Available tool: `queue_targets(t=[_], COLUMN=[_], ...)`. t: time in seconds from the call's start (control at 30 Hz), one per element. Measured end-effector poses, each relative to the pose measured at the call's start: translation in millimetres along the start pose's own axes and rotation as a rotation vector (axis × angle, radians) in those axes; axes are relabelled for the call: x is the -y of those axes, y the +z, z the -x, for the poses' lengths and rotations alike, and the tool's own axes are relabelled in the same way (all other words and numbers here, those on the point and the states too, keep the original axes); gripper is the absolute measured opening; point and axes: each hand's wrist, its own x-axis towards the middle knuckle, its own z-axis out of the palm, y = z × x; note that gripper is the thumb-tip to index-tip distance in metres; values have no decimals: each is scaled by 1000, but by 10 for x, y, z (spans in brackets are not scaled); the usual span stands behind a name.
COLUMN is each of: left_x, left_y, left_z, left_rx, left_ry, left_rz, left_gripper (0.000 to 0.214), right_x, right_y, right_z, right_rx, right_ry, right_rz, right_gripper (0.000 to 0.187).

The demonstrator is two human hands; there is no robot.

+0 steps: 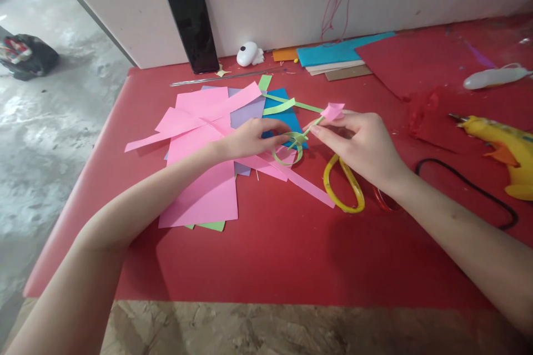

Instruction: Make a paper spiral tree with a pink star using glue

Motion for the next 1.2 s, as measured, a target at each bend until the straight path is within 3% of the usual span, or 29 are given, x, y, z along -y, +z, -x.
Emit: queue_targets(t=[0.2,0.37,0.6,0.77,0.9,1.1,1.2], left_x=[-82,-113,-85,-29,-44,-31,-44], left_y=[-14,-44,-35,-22,-4,107,155], left_z=[6,14,19,7,27,24,25], left_rx=[-41,3,-5,61,94,81,83], left_ry=[-72,-139,-49,13,53,35,16], left_rz=[16,81,-32,-23,-33,-143,-178], left_gripper=[32,27,20,19,21,15,15], right_x=[17,55,79,107,144,108,104], right_y=[-4,-11,-40,-61,-90,-137,-160], right_z=[5,-2,-12,-18,-14,-16,-23], right_rx=[20,68,94,81,39,-126,-128], right_ry=[-18,31,123,126,74,-35,-33], right_rz=[-22,-87,-151,-207,-265,-386,-424], right_gripper=[16,16,14,13,11,15,15])
